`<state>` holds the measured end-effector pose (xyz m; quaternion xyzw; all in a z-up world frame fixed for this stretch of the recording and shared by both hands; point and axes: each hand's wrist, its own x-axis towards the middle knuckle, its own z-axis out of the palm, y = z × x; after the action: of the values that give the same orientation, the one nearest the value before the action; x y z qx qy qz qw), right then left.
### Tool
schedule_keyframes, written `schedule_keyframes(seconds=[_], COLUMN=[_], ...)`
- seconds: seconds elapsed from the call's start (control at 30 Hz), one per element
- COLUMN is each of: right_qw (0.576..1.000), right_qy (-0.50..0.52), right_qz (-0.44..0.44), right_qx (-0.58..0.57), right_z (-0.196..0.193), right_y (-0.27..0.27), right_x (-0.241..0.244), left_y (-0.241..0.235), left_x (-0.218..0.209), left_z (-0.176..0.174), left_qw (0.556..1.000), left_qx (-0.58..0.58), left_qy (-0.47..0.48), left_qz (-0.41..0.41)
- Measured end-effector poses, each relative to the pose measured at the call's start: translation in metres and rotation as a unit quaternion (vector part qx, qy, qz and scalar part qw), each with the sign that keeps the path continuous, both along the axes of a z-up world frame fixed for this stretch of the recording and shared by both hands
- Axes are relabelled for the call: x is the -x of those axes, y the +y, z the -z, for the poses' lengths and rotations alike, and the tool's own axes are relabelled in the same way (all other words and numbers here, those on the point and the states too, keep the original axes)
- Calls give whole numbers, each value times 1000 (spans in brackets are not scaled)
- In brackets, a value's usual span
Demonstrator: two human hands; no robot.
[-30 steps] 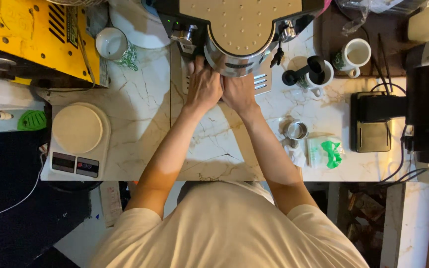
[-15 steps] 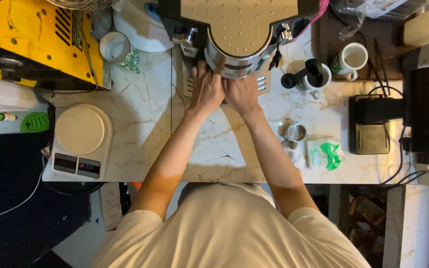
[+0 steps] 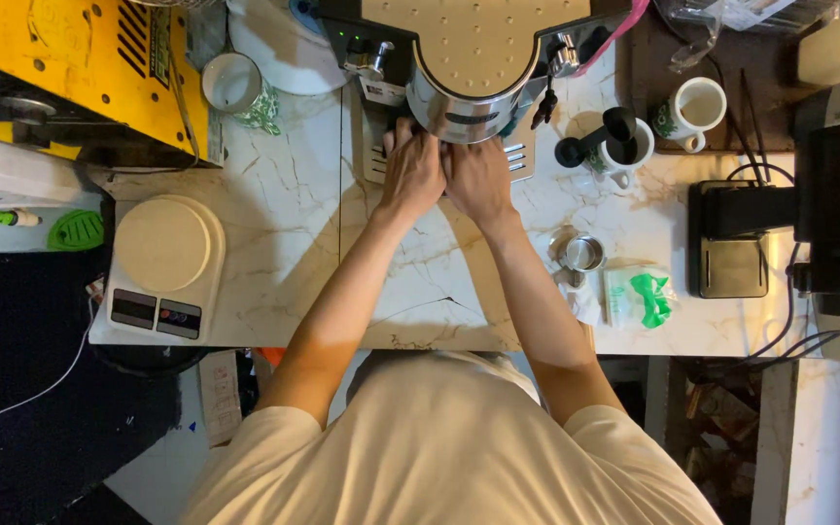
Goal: Cleaning the drip tray and exterior surfaces of an espresso machine with a cloth.
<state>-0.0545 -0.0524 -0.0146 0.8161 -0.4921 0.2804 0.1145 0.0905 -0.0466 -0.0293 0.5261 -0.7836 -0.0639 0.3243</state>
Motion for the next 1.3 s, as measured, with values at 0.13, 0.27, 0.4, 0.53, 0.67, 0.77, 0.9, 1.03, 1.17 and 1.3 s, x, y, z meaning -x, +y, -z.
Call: schedule_keyframes(seconds=[0.13,0.27,0.4,0.53,0.67,0.77,0.9,1.03,1.17,1.3], right_qw=[999,1000,1000,1000,990,1000,1000,997,995,996], right_qy=[-18,-6,2,-12,-124,-12,-16,-1,-20,-27], right_qz=[-5,-2,-1,-4,-46,3,-4,15,21,10], right_qx=[26,22,4,-16,-38,17,3,-72,-92,-87], right_z=[-14,-20,-21,7,-58,5,-15,9,4,-10], right_y=[-7,-1,10,4,8,-12,9,13,16,49], right_x=[2,-7,-10,-2,-7,-2,-8,-5,-7,-6], left_y=[9,12,9,6,11,12,18,13,15,53], left_x=[0,1,1,1,-1,-2,-2,-1,-6,-13], left_z=[-62,-55,-13,-20,-74,-65,-44,-19,-31,-57], left_qw=[1000,999,999,999,998,998,999,998,994,995], left_qx=[26,32,16,44,51,52,7,-21,-39,-48], left_qy=[4,-16,-9,-1,30,-10,-2,-45,-90,-84], left_qz=[-1,-21,-34,-23,-16,-32,-31,-33,-48,-31])
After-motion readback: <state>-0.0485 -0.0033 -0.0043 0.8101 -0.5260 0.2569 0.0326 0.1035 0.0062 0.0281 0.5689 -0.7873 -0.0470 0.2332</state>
